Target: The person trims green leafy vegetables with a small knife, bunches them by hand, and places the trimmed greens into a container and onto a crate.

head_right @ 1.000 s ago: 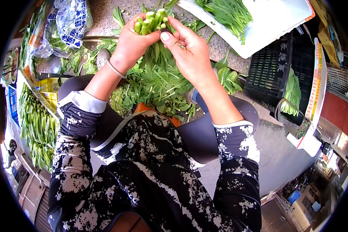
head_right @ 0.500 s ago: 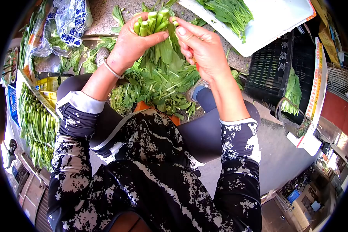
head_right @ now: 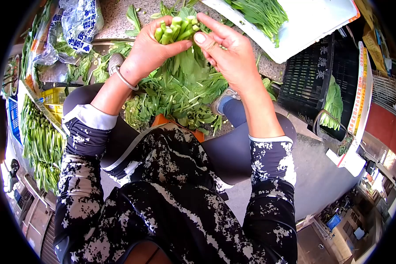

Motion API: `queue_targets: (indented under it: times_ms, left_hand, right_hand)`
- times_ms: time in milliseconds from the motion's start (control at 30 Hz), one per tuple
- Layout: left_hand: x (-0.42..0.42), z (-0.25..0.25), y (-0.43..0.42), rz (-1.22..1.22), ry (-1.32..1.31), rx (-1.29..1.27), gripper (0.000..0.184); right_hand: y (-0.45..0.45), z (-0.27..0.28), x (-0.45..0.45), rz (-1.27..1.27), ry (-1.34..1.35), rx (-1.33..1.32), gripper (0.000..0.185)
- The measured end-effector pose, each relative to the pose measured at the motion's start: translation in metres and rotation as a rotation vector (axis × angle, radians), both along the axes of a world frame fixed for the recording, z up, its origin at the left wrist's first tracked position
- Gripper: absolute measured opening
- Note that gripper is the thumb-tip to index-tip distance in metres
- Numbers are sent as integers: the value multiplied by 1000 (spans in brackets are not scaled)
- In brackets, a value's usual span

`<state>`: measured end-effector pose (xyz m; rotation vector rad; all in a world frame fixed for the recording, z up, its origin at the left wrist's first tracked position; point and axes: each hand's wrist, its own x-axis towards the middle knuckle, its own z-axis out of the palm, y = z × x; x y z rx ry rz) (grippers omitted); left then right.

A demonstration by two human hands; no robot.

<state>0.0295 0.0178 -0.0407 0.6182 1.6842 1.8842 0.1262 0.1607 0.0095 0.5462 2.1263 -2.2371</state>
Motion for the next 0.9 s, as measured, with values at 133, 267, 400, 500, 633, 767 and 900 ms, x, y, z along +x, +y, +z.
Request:
queue_targets:
  times_ms: [133,267,400,500,633,767,900]
  left_hand:
    - [0,-4,-1,-49,185,-72,32]
    - [-1,1,-5,-81,236,-109,32]
    - [-3,2,-9,-121,293,-164,32]
    - [-3,5,-12,-168,228,-126,30]
    - [-4,8,-16,-149,195,-101,27]
    - [-5,13,-18,-209,-65,-99,29]
    - [-2,18,-19,-170,-114,-90,32]
  right_hand:
    - [-2,-4,0,29,7,28,44]
    - [3,-3,1,80,-52,16,41]
    - [3,-4,3,61,-43,101,41]
    - [4,-4,4,54,-56,66,37]
    - [13,-3,4,59,-70,-265,35]
    - [9,-8,4,-5,-68,-92,38]
    - [-7,-19,0,-3,97,280,29]
